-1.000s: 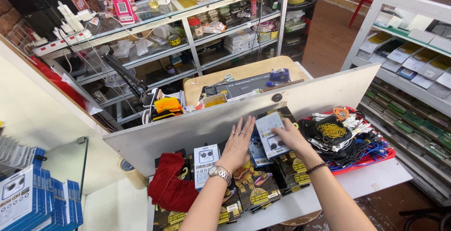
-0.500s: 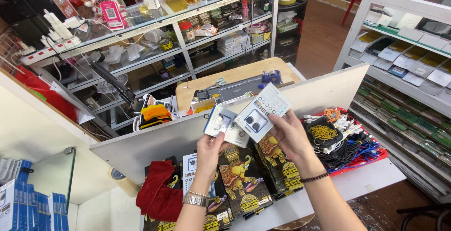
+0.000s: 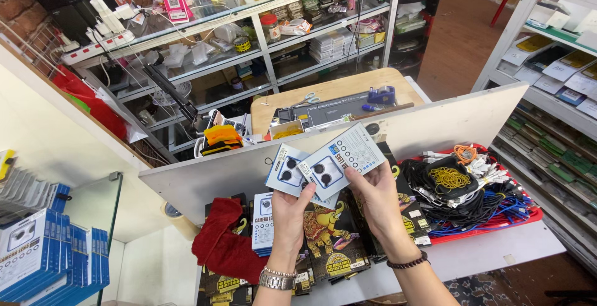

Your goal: The person stacks packaged camera lens and earphone boxes into neat piles on a counter, then carries the stacks to a glass display shelf and arranges them upright with other product boxes, using a red cloth to wipe the shelf surface between placements.

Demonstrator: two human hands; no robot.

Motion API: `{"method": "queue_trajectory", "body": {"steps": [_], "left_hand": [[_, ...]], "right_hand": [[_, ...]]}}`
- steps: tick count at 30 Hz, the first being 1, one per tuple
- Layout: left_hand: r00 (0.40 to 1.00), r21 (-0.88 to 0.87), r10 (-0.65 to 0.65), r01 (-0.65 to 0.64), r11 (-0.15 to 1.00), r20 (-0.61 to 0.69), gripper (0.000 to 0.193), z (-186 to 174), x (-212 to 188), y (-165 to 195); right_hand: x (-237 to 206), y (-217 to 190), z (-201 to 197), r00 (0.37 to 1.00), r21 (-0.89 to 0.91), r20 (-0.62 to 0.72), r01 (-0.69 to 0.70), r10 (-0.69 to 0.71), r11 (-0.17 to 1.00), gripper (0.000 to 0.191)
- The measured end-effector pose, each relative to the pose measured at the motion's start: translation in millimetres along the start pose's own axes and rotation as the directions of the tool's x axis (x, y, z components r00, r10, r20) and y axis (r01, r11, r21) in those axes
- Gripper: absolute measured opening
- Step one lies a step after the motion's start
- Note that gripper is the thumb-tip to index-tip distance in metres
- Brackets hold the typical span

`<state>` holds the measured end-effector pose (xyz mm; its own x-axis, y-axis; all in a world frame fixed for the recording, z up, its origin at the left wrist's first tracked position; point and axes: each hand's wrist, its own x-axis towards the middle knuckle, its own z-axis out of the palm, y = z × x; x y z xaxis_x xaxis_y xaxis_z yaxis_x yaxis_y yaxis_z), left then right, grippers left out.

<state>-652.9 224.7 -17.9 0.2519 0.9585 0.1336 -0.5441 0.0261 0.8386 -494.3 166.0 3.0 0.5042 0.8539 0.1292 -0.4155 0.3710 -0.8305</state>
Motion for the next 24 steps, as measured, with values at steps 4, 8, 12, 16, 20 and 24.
{"method": "queue_trajectory", "body": {"steps": [4, 8, 12, 16, 20, 24], "left_hand": [[1.0, 0.03, 0.013, -0.013, 0.999, 0.0, 0.052, -2.9, 1.7, 1.8], [0.999, 0.096, 0.009, -0.013, 0.995, 0.046, 0.051, -6.2, 2.1, 4.1], [0.991, 0.185, -0.033, 0.008, 0.983, 0.129, 0.051, -13.5, 1.3, 3.3], [0.98, 0.23, -0.134, 0.097, 0.968, 0.148, 0.051, -21.9, 2.4, -2.1], [0.963, 0.273, -0.198, 0.145, 0.951, 0.181, 0.058, -22.2, 1.0, -15.8], [0.961, 0.432, -0.218, 0.125, 0.893, 0.173, 0.055, -36.8, 9.2, -17.0]], "right_hand": [[1.0, -20.5, 6.0, 0.997, -0.251, -0.018, 0.07, -0.076, 0.965, 0.064], [11.5, -55.9, 3.3, 0.792, -0.785, 0.334, 0.534, -0.511, 0.315, 0.083], [22.2, -72.1, -3.3, 0.598, -0.639, 0.768, 0.74, -0.228, -0.211, 0.059], [26.2, -59.1, -15.4, 0.942, -0.904, 0.334, 0.311, 0.031, 0.295, 0.034], [13.3, 5.9, -5.7, 0.935, -0.665, 0.34, 0.161, 0.103, 0.73, 0.037], [-2.7, 53.0, -10.1, 0.94, -0.589, 0.34, 0.178, 0.042, 0.788, 0.049]]}}
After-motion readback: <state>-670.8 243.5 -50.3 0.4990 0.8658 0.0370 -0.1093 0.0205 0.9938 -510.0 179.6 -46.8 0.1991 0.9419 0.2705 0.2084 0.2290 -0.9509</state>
